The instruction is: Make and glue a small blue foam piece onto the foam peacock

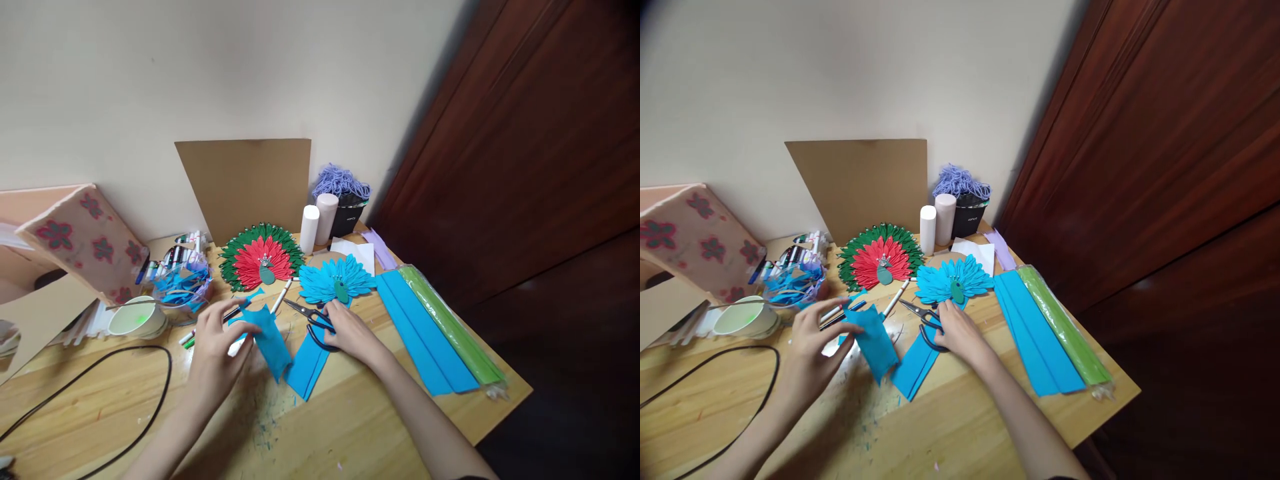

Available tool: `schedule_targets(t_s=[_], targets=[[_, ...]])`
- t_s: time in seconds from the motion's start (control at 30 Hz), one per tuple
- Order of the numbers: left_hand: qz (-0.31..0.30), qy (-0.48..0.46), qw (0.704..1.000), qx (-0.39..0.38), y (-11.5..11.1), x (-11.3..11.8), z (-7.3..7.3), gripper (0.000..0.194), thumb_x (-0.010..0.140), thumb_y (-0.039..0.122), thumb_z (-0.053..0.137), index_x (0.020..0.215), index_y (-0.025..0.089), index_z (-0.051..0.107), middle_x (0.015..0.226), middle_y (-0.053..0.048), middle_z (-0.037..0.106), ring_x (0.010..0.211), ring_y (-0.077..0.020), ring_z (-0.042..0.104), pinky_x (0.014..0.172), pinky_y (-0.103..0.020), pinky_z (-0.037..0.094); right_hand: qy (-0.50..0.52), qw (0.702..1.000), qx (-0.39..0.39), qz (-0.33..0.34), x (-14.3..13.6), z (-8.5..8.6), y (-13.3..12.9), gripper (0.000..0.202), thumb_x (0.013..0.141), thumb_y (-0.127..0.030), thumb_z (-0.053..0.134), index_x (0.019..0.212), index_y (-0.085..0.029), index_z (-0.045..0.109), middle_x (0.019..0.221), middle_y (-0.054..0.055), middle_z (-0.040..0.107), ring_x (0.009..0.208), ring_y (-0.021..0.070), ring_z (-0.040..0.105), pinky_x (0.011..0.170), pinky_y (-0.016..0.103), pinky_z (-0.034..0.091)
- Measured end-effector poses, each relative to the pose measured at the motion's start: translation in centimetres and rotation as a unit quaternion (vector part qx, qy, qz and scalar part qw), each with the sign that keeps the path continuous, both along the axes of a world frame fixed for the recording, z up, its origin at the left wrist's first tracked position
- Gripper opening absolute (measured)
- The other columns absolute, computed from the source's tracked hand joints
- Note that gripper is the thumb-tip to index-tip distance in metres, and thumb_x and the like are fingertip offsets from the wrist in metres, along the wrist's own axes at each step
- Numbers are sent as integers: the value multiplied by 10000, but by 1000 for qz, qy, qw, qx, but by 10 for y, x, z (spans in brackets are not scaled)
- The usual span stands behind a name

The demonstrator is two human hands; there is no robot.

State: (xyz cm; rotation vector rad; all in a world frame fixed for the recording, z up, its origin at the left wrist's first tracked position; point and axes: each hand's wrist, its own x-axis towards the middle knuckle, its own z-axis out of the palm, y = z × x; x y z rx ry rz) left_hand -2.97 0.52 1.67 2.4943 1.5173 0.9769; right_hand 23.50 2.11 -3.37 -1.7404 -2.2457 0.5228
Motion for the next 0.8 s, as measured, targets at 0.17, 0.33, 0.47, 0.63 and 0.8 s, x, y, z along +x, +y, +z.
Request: schedule_targets(t_s=[0.17,0.33,0.47,0.63,0.8], targets=[[11,-160,984,-79,18,4,12,180,801,222,519,788,258,695,1142,-60,485,1053,-226,491,836,-372,458,88,995,-36,-15,0,4,-5,160,646,-168,563,779,-191,477,759,13,557,664,148,505,562,230,325],[-39,-273,941,-195,29,12,18,182,789,191,507,757,208,686,1071,-81,558,1053,-217,514,771,-304,496,387,909,-124,-94,1,6,-4,178,753,-339,537,725,-196,435,568,-47,507,459,93,462,453,208,335],[-112,-291,918,-244,35,28,19,195,769,118,496,727,177,677,1003,-85,613,971,-198,561,797,-311,476,565,812,-133,-69,-16,0,-2,268,746,-413,586,705,-181,459,537,-21,562,438,101,505,426,214,382],[-198,-267,894,-301,38,48,12,235,779,90,458,685,159,662,884,-76,645,888,-178,588,788,-298,466,611,766,-165,-111,-34,-14,-2,324,606,-386,733,671,-159,512,485,-31,569,418,97,525,429,213,433],[-156,-298,890,-308,31,59,-1,160,805,186,478,842,175,633,1101,-88,571,1007,-194,552,776,-286,469,637,743,-127,-165,-39,-18,-2,333,560,-330,772,619,-154,497,516,-36,578,428,81,543,426,194,461]])
